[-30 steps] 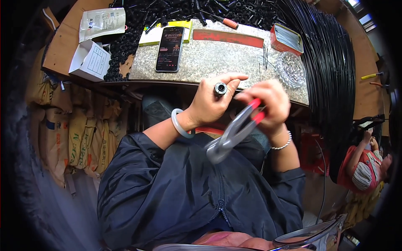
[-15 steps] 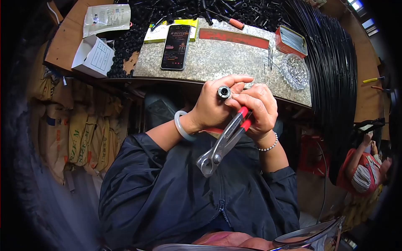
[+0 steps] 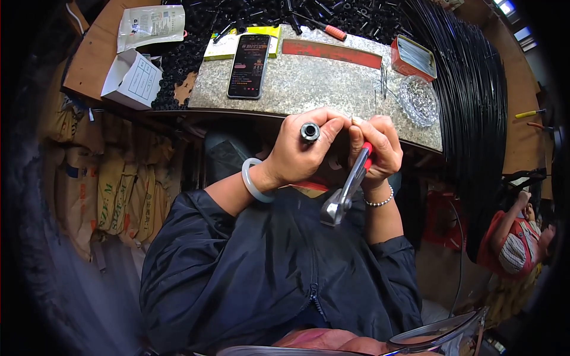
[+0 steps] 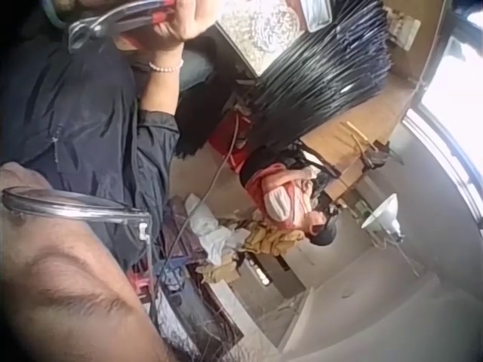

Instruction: Assembling thin rods into bundles and attaching connector pieces using hand tools.

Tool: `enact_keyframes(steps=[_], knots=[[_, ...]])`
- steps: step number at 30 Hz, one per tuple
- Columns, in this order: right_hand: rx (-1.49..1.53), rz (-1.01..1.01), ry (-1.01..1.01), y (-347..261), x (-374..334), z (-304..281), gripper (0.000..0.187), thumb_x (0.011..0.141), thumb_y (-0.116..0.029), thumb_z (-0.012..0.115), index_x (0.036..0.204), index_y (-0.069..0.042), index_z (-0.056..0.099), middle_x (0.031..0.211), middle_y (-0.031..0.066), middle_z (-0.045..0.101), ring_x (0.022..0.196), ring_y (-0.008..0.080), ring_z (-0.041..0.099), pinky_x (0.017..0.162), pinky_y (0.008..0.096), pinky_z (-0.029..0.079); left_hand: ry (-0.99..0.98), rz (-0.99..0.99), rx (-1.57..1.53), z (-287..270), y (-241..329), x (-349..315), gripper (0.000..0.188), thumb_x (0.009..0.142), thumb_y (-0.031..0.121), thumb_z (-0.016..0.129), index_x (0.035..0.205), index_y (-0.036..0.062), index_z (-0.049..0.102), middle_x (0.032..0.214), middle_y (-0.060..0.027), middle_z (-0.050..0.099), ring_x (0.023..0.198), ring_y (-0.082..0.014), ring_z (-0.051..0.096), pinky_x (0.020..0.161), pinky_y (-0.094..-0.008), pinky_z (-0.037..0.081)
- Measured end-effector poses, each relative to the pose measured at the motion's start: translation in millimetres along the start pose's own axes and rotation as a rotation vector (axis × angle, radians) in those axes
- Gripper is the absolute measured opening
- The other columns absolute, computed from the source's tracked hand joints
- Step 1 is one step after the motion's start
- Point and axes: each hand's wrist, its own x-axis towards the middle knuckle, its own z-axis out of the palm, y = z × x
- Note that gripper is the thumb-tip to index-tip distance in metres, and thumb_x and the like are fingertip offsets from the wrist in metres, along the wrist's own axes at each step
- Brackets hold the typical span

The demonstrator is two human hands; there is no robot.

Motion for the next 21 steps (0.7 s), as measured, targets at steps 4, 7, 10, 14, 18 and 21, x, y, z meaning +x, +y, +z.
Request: enact_keyframes(steps=[4, 7, 10, 14, 18, 21], knots=[[-0.042, -0.09, -0.036, -7.6, 7.3, -2.0, 0.021, 0.07, -0.007, 0.075, 0.088, -0.005, 0.065, 0.066, 0.0035, 0.055, 0.054, 0.0181, 0.05, 0.052, 0.0309, 0.038, -0.007, -0.132, -0.059, -2.0, 7.8, -0.3, 0.022, 0.096, 0.013, 0.05, 0.1, -0.0036, 0.063, 0.069, 0.0028, 0.056, 0.063, -0.0004, 0.046, 0.055, -0.0179, 0.039], [0.018, -0.186, -0.124, -15.9, 11.5, 5.1, 0.023, 0.07, -0.015, 0.075, 0.09, -0.007, 0.065, 0.069, 0.0023, 0.059, 0.055, 0.0167, 0.053, 0.053, 0.0294, 0.04, 0.017, -0.049, -0.085, 1.8, 3.8, 1.0, 0.026, 0.095, 0.016, 0.05, 0.107, -0.004, 0.061, 0.065, 0.0059, 0.05, 0.06, 0.0013, 0.039, 0.052, -0.0165, 0.033], [0.022, -0.195, -0.134, -21.2, 15.6, 10.5, 0.024, 0.07, -0.015, 0.075, 0.089, -0.007, 0.065, 0.071, 0.0026, 0.06, 0.056, 0.0167, 0.054, 0.054, 0.029, 0.041, -0.02, 0.025, -0.087, -0.5, -5.6, 0.7, 0.038, 0.09, 0.026, 0.059, 0.113, -0.0048, 0.059, 0.066, 0.007, 0.045, 0.061, 0.0, 0.037, 0.053, -0.0175, 0.032], [0.026, -0.181, -0.118, -22.9, 15.5, 14.7, 0.025, 0.069, -0.016, 0.076, 0.089, -0.007, 0.065, 0.072, 0.0028, 0.061, 0.057, 0.0168, 0.054, 0.055, 0.029, 0.042, -0.032, 0.029, -0.095, -0.8, -7.1, -0.7, 0.048, 0.086, 0.032, 0.064, 0.116, -0.0054, 0.057, 0.066, 0.0077, 0.042, 0.062, -0.0004, 0.036, 0.054, -0.0179, 0.032], [0.035, -0.171, -0.121, -23.0, 14.5, 15.7, 0.026, 0.068, -0.016, 0.076, 0.089, -0.007, 0.065, 0.072, 0.0026, 0.061, 0.058, 0.0165, 0.055, 0.055, 0.029, 0.042, -0.034, 0.028, -0.105, -1.2, -7.6, -0.6, 0.047, 0.086, 0.03, 0.064, 0.116, -0.0057, 0.056, 0.066, 0.0077, 0.043, 0.062, -0.0002, 0.037, 0.054, -0.0178, 0.032], [0.026, -0.166, -0.117, -23.0, 14.5, 17.3, 0.024, 0.068, -0.016, 0.077, 0.086, -0.007, 0.065, 0.072, 0.0027, 0.061, 0.057, 0.017, 0.055, 0.055, 0.029, 0.042, -0.033, 0.008, -0.093, -1.8, -7.0, -0.7, 0.045, 0.086, 0.026, 0.064, 0.116, -0.0058, 0.056, 0.067, 0.0077, 0.044, 0.062, 0.0, 0.037, 0.055, -0.0173, 0.033]])
